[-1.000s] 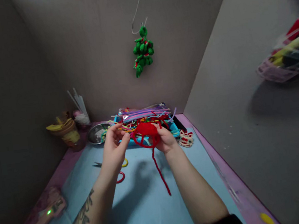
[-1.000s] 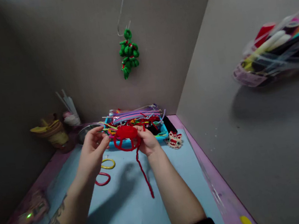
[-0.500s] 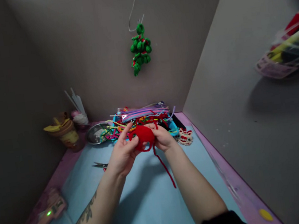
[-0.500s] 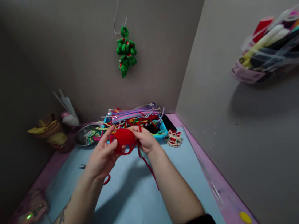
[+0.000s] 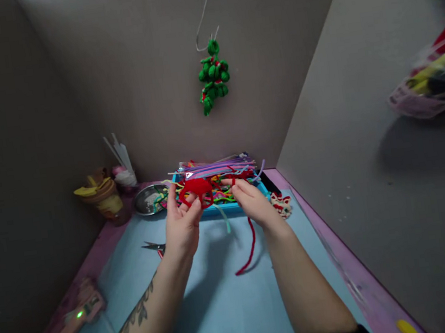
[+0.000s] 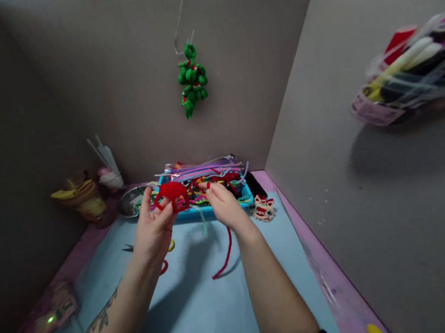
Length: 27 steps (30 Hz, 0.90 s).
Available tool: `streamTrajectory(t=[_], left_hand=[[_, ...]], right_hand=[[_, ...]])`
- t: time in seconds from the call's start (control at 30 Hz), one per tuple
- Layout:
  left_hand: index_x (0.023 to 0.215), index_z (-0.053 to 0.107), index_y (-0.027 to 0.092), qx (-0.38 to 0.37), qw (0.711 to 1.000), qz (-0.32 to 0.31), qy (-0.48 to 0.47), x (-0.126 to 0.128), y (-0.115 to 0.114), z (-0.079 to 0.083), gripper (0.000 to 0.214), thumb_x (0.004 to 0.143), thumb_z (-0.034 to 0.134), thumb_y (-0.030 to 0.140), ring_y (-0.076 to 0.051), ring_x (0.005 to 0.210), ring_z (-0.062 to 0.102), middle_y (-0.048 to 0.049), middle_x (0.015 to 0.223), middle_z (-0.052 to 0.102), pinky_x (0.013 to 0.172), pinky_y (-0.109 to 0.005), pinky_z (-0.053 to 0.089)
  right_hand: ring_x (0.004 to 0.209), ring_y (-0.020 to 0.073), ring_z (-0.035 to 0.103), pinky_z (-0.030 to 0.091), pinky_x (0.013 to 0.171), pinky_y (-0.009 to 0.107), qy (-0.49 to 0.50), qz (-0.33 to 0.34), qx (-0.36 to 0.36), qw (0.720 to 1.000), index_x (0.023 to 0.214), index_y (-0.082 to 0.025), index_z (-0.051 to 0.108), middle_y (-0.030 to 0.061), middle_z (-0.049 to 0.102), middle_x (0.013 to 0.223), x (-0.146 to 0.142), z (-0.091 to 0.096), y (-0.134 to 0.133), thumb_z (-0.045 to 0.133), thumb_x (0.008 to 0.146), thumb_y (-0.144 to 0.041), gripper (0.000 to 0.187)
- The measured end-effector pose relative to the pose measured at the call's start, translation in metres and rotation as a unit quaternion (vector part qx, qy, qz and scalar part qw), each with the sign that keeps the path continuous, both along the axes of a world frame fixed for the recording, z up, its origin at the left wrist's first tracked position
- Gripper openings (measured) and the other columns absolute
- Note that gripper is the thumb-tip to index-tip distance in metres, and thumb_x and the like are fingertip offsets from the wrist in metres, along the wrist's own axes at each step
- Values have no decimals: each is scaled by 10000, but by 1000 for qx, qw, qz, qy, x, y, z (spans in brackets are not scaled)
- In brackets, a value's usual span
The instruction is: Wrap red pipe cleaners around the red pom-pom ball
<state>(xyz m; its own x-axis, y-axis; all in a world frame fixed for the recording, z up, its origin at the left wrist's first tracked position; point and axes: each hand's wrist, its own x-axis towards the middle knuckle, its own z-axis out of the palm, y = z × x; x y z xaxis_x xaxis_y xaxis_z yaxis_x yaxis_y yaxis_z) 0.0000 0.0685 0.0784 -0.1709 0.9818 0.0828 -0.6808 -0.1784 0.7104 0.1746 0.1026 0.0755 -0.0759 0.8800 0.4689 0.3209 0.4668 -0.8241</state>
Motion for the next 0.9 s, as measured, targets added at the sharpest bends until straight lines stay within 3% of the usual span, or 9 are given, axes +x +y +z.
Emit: streamTrajectory(t=[0.1, 0.27, 0.43, 0.63, 0.77, 0.9], left_hand=[[1425, 316, 289, 2, 1000, 3, 6, 1, 2, -7, 976, 610, 827, 123, -122, 818, 691, -10, 912, 698, 761, -226, 527], [1297, 463, 281, 15, 1000, 6, 10, 5, -1, -8, 802, 602, 839, 146, -91, 792, 661, 25, 859, 679, 777, -202, 512], [1328, 413, 274, 25, 999, 13, 31, 13, -9, -5, 829, 618, 826, 161, -111, 883, 659, -3, 936, 694, 850, -237, 494], [1407, 331, 296, 37, 997, 38, 63, 19, -16, -1, 886, 663, 794, 163, -162, 1002, 655, -32, 1011, 690, 945, -309, 472], [1416, 333, 306, 37, 994, 58, 82, 18, -16, -1, 882, 671, 789, 180, -175, 1050, 637, -40, 1064, 677, 958, -316, 470], [1414, 336, 296, 29, 996, 51, 71, 17, -15, -2, 892, 659, 792, 161, -162, 1022, 642, -35, 1031, 679, 950, -303, 471]], right_hand=[[908, 175, 595, 471, 825, 309, -33, 31, 24, 999, 999, -201, 713, 56, 623, 915, -12, 15, -16, 460, 899, -268, 280], [776, 147, 597, 472, 702, 265, -15, 20, 74, 997, 963, -203, 739, 42, 604, 829, -29, 24, -35, 545, 862, -191, 219], [721, 144, 594, 451, 664, 253, -52, -5, 101, 993, 814, -193, 734, 32, 638, 754, -41, 23, -42, 578, 837, -168, 160], [647, 139, 553, 395, 614, 251, -144, -38, 101, 984, 654, -206, 656, 4, 591, 645, -41, 24, -44, 521, 826, -166, 223], [668, 149, 568, 394, 616, 254, -199, -37, 96, 975, 693, -218, 677, 11, 617, 675, -36, 26, -43, 511, 840, -180, 225], [749, 180, 588, 402, 677, 282, -267, -96, 131, 950, 787, -223, 708, 44, 663, 774, -37, 25, -44, 519, 869, -200, 207]])
